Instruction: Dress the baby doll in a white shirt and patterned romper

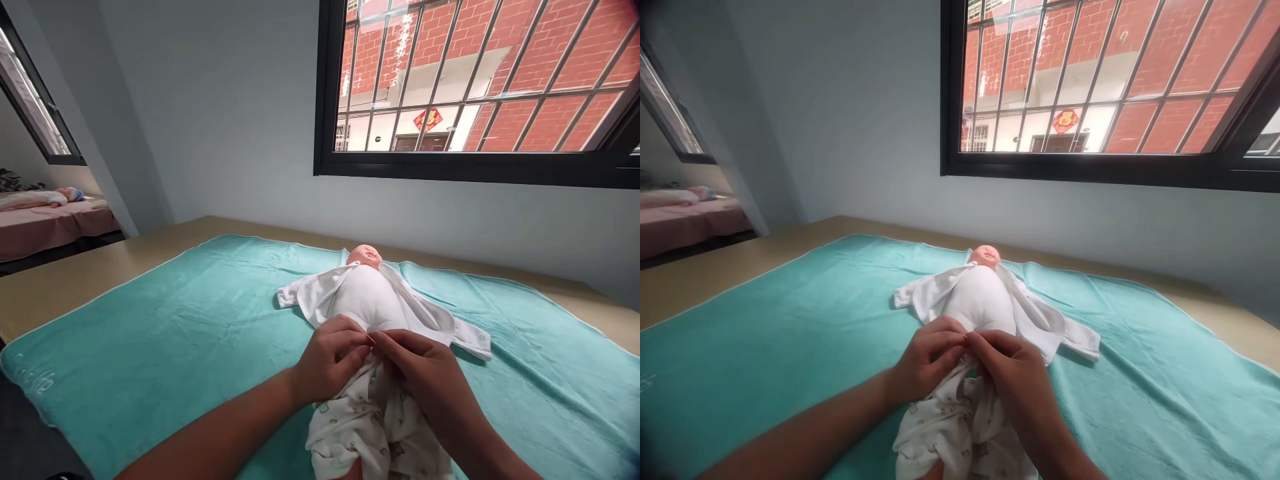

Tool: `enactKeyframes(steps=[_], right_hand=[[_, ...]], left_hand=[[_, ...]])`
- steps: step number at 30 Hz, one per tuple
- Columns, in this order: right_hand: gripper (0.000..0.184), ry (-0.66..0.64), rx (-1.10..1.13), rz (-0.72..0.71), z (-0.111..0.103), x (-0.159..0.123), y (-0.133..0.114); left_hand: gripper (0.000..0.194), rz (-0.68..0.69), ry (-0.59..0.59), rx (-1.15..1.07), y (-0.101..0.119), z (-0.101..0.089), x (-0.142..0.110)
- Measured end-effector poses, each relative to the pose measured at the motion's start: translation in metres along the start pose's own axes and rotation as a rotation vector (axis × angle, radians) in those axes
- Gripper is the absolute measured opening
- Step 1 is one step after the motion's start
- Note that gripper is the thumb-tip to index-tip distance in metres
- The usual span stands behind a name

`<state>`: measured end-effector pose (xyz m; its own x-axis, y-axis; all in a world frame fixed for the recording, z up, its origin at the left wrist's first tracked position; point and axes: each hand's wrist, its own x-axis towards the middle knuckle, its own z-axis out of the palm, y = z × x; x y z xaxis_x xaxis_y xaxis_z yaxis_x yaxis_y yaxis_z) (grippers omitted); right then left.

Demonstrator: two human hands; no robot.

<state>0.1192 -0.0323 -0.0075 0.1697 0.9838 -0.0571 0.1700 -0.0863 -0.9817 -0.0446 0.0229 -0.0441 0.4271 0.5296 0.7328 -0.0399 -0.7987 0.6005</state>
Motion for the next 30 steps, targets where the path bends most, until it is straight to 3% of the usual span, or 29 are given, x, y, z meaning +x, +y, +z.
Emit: enactKeyframes(steps=[7, 16, 24, 30], right_hand=[[0.040, -0.046, 0.131, 0.007, 0.0023, 0.0005, 0.0084], [0.040, -0.072, 0.151, 0.021, 0.0060, -0.0010, 0.0059], [0.038, -0.099, 0.098, -0.034, 0.0047, -0.0007, 0.0091], [0.033, -0.150, 0.051, -0.004, -0.0002, 0.0032, 0.0093]], left_hand=[[0.017, -0.105, 0.051, 0.002, -0.0028, 0.0016, -0.0027], [0.017, -0.086, 0.031, 0.024, -0.0049, 0.0038, -0.0066], [0.022, -0.182, -0.041, 0.028, -0.0016, 0.0037, -0.0030], [0.026, -0.066, -0.099, 0.217, -0.0029, 0.0031, -0.0038]])
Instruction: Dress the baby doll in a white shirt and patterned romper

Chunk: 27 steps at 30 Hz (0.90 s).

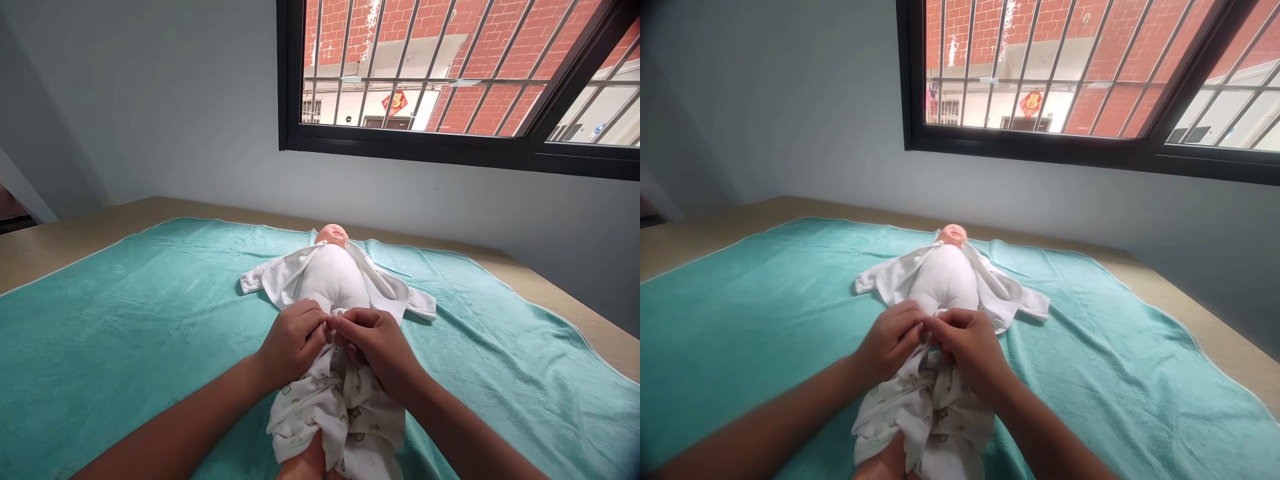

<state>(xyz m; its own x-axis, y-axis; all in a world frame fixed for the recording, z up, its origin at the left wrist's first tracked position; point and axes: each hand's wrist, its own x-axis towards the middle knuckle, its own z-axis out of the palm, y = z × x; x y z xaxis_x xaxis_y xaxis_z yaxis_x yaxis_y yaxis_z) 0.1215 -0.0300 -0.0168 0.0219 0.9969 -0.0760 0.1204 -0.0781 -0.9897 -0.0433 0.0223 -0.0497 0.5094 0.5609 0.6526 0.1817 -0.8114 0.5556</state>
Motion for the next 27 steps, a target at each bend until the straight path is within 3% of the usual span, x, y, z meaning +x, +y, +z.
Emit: enactKeyframes(steps=[3, 7, 13, 21, 24, 27], right_hand=[[0.029, -0.038, -0.005, 0.039, -0.001, 0.000, -0.005], [0.034, -0.017, -0.028, -0.024, 0.003, -0.002, -0.004], [0.023, 0.066, -0.156, -0.305, 0.012, -0.004, 0.012], [0.032, 0.022, -0.404, -0.554, 0.008, -0.002, 0.029], [0.033, 0.010, -0.430, -0.557, 0.007, -0.002, 0.031], [0.033, 0.002, -0.298, -0.463, 0.006, -0.002, 0.029]], left_hand=[[0.026, 0.068, 0.033, 0.086, -0.001, 0.001, -0.002], [0.028, 0.057, 0.121, 0.118, 0.000, 0.003, -0.001], [0.027, -0.091, 0.187, 0.047, 0.001, 0.001, 0.000], [0.029, -0.127, 0.215, 0.001, 0.001, -0.001, -0.001], [0.028, -0.119, 0.236, -0.004, 0.001, 0.000, -0.001], [0.021, -0.067, 0.233, -0.027, 0.000, 0.001, -0.002]])
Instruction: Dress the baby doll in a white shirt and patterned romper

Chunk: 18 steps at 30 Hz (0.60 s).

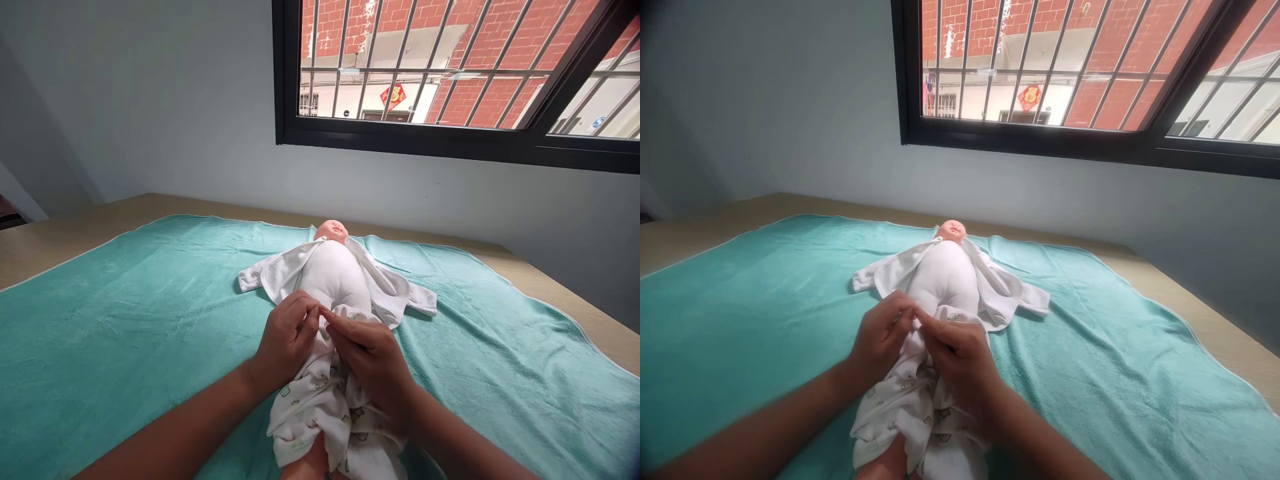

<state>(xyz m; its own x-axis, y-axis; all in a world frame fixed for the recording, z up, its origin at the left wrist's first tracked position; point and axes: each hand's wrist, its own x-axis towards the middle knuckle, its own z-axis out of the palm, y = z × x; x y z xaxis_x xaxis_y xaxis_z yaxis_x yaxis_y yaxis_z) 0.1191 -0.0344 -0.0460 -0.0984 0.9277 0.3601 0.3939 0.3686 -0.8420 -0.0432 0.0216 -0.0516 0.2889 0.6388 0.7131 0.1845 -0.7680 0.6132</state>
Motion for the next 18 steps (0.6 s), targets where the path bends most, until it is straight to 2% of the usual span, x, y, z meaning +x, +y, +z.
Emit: enactKeyframes(steps=[5, 13, 15, 18], right_hand=[[0.036, 0.000, 0.241, 0.187, -0.005, 0.002, -0.006], [0.032, 0.031, 0.327, 0.277, -0.009, 0.004, -0.008], [0.028, 0.049, 0.311, 0.254, -0.009, 0.006, -0.010], [0.022, 0.052, 0.304, 0.135, -0.008, 0.008, -0.012]], left_hand=[[0.016, 0.088, -0.014, -0.048, -0.003, 0.002, -0.001], [0.017, 0.111, -0.013, -0.054, -0.005, 0.001, -0.002], [0.018, 0.128, -0.016, -0.059, -0.004, 0.000, -0.001], [0.018, 0.149, -0.020, -0.065, -0.003, 0.000, 0.000]])
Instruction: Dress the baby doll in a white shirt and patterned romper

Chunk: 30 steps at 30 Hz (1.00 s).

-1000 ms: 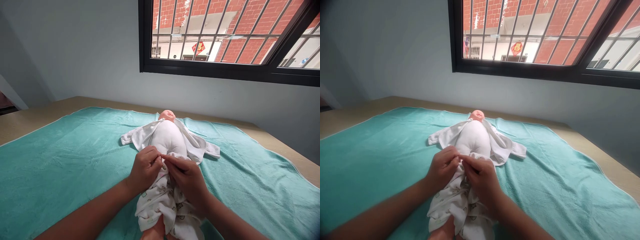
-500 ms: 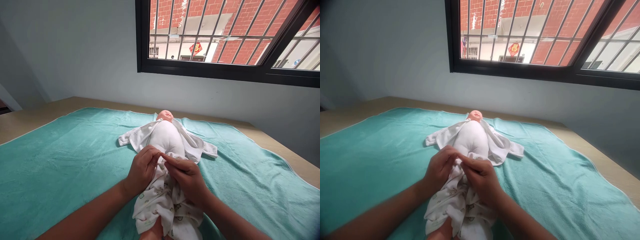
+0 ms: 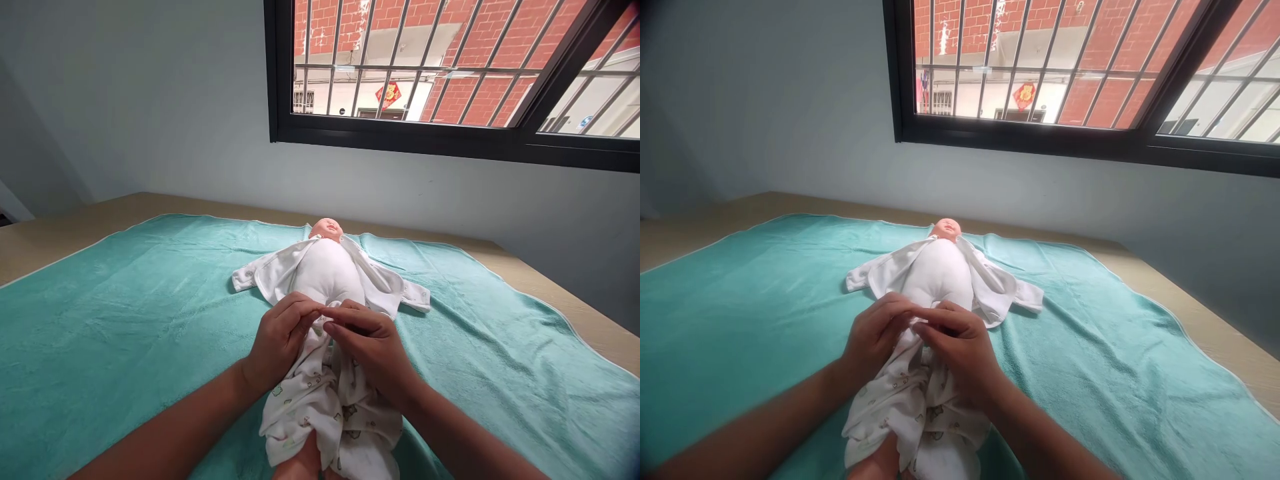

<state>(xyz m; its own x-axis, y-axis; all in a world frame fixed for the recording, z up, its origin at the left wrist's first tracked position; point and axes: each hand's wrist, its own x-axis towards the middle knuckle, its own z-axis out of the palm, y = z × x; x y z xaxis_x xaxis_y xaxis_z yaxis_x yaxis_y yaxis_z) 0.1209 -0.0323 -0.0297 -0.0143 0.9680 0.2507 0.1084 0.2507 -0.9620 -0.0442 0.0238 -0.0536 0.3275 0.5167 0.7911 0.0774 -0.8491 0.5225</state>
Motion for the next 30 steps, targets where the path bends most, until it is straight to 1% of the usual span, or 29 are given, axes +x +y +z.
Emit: enactKeyframes(steps=[3, 7, 12, 16, 18, 19, 21, 24, 26, 28, 30], right_hand=[[0.017, -0.005, 0.045, -0.049, 0.002, 0.001, 0.000], [0.007, 0.024, 0.131, -0.049, 0.004, 0.000, 0.001], [0.003, 0.096, 0.150, -0.036, 0.012, -0.004, -0.002], [0.002, 0.166, 0.084, -0.080, 0.020, -0.011, -0.011], [0.003, 0.165, 0.093, -0.059, 0.023, -0.014, -0.021], [0.005, 0.150, 0.117, -0.026, 0.024, -0.017, -0.027], [0.012, 0.091, 0.213, 0.097, 0.027, -0.026, -0.041], [0.025, -0.046, 0.431, 0.364, 0.036, -0.049, -0.058], [0.032, -0.135, 0.541, 0.504, 0.045, -0.070, -0.065], [0.035, -0.215, 0.603, 0.570, 0.056, -0.090, -0.069], [0.036, -0.287, 0.651, 0.600, 0.067, -0.108, -0.072]], left_hand=[[0.018, 0.025, -0.001, 0.008, 0.002, 0.000, 0.000], [0.019, 0.093, -0.011, 0.027, 0.003, -0.001, -0.001], [0.013, 0.116, 0.025, 0.085, 0.003, -0.003, 0.000], [0.006, 0.116, 0.035, 0.116, 0.003, -0.005, 0.001], [0.005, 0.123, 0.035, 0.137, 0.006, -0.009, 0.001], [0.005, 0.126, 0.044, 0.154, 0.009, -0.012, 0.001], [0.005, 0.120, 0.065, 0.191, 0.016, -0.021, -0.001], [0.007, 0.094, 0.063, 0.225, 0.030, -0.039, -0.011], [0.007, 0.073, 0.044, 0.241, 0.041, -0.051, -0.021], [0.006, 0.058, 0.030, 0.256, 0.052, -0.061, -0.032], [0.007, 0.052, 0.026, 0.261, 0.062, -0.069, -0.041]])
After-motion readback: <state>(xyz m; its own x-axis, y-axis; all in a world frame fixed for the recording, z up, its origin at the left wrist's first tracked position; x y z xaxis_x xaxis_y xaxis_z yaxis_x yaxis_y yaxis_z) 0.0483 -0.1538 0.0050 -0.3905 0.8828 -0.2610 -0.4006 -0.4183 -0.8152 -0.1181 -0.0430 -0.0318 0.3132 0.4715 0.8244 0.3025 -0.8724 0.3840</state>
